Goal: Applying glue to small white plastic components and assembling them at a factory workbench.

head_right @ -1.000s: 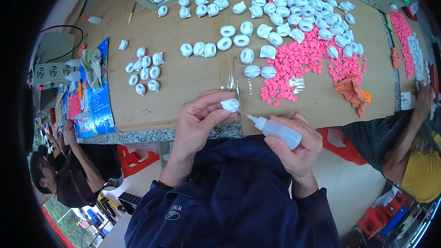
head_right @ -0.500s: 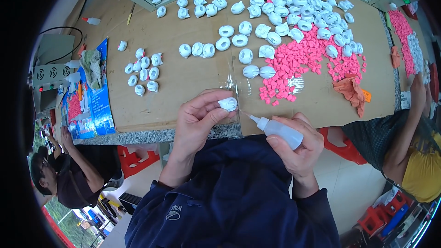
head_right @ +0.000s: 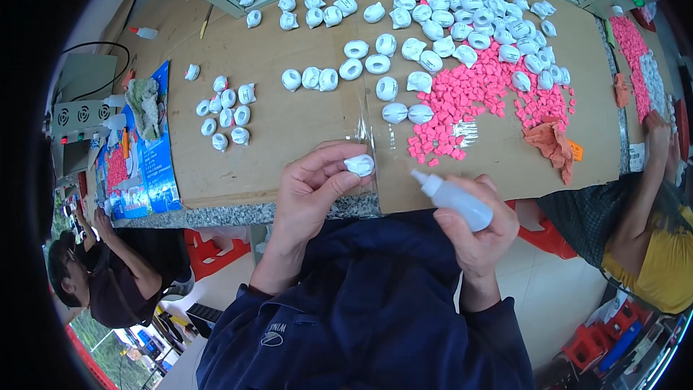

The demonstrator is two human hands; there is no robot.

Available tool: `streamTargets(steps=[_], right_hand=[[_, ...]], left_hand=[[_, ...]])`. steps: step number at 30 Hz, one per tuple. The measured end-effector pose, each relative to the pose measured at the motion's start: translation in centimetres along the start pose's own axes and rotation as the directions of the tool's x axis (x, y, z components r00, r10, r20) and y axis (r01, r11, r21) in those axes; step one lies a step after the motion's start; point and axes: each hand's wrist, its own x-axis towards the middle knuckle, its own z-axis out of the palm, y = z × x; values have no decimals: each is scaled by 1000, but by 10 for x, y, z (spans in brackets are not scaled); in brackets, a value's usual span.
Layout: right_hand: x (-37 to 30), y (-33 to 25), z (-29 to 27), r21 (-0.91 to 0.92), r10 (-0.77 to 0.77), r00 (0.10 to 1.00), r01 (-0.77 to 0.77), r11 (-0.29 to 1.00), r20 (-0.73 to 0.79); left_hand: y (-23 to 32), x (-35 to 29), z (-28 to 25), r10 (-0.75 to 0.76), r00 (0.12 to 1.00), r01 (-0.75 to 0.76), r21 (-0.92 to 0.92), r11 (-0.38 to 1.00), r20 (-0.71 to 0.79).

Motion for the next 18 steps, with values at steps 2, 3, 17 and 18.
streamTargets(steps=[2, 3, 17, 18], right_hand=[[0, 4, -6, 132, 73, 980, -49, 990, -183], [2, 5, -9, 122, 72, 979, -49, 991, -193], [20, 18, -10, -366, -272, 770, 54, 929, -577], [16, 13, -9, -484, -353, 853, 139, 864, -385]], left_hand=[[1, 0, 0, -13, 1000, 14, -23, 1000, 19], [0, -1, 1, -12, 1000, 13, -13, 1000, 20], [-1, -8, 8, -81, 993, 75, 72, 995, 87], [-1, -9, 9, -77, 994, 69, 92, 993, 80]])
